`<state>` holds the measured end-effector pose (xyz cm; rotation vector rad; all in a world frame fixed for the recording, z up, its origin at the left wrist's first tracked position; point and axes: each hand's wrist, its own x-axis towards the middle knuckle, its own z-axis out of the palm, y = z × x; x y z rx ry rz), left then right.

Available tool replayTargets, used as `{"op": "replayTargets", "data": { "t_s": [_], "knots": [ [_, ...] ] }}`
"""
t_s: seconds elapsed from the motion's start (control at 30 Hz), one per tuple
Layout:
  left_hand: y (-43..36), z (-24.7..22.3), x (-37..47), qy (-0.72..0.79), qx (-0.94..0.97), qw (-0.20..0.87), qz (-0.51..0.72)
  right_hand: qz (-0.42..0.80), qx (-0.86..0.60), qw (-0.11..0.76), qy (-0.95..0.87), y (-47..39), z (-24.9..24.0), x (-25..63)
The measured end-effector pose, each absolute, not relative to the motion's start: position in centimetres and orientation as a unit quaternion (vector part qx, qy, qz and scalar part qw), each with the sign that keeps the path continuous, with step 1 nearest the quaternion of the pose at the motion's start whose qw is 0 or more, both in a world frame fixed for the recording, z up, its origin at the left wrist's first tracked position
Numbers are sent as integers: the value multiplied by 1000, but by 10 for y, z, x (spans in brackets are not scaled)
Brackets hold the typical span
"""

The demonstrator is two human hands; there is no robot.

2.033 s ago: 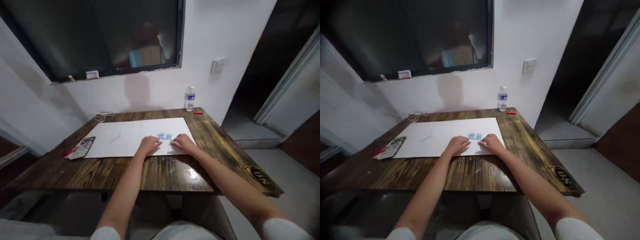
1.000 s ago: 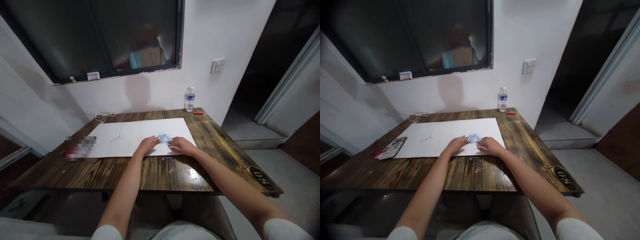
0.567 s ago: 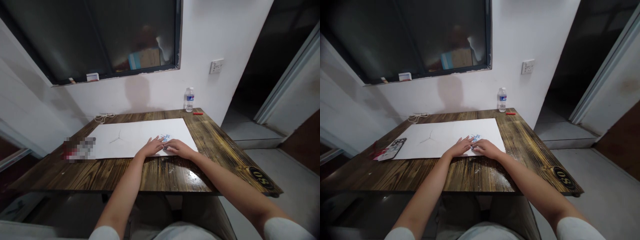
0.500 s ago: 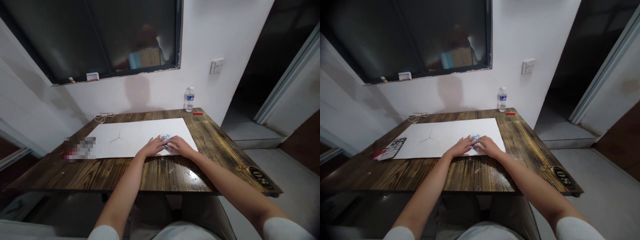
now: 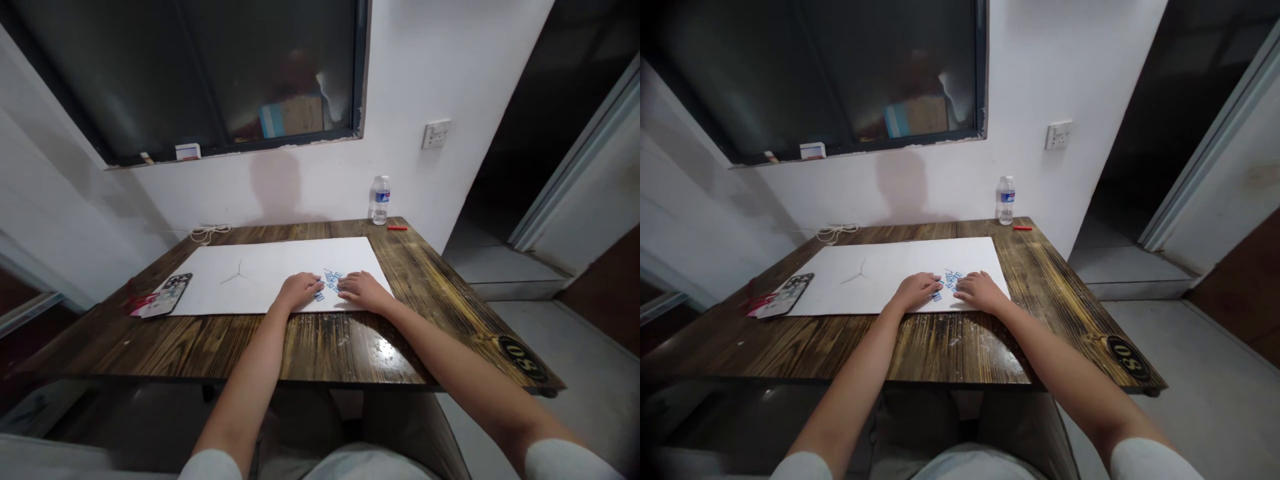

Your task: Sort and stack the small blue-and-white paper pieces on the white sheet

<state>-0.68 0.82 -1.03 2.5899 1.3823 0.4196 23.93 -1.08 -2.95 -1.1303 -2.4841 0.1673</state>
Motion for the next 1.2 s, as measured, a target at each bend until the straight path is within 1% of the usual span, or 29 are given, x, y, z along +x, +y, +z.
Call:
{"op": "replayTargets", "data": {
  "t_s": [0.17, 0.3, 0.37, 0.43, 0.5, 0.53, 0.6, 0.67, 0.73, 0.83, 0.93, 1.07, 1.2],
  "knots": [
    [9, -15, -5, 483, 863, 91, 113, 128, -276, 224, -926, -12, -29, 239],
    [6, -14, 0, 435, 890, 124, 57, 168, -258, 214, -927, -20, -31, 233],
    [4, -12, 1, 407, 902, 139, 42, 180, -264, 237, -918, -21, -30, 231],
    [3, -10, 2, 386, 910, 146, 37, 175, -303, 282, -893, -20, -29, 231],
    [3, -8, 2, 374, 915, 144, 42, 147, -359, 322, -864, -17, -29, 233],
    [3, -7, 2, 371, 917, 138, 47, 128, -384, 329, -853, -15, -29, 235],
    [5, -7, 0, 379, 915, 118, 67, 94, -412, 306, -853, -11, -30, 239],
    [6, -7, -3, 411, 903, 90, 94, 86, -412, 258, -870, -9, -31, 242],
    [8, -8, -7, 462, 877, 63, 119, 101, -387, 230, -887, -8, -31, 243],
    [9, -10, -10, 517, 845, 50, 129, 143, -312, 224, -912, -10, -30, 242],
    [9, -13, -8, 510, 851, 70, 109, 164, -269, 208, -926, -16, -28, 239],
    [8, -16, -4, 469, 875, 112, 47, 158, -242, 195, -937, -24, -26, 234],
    [8, -17, -3, 424, 891, 152, 52, 146, -187, 189, -953, -28, -25, 228]
  ]
}}
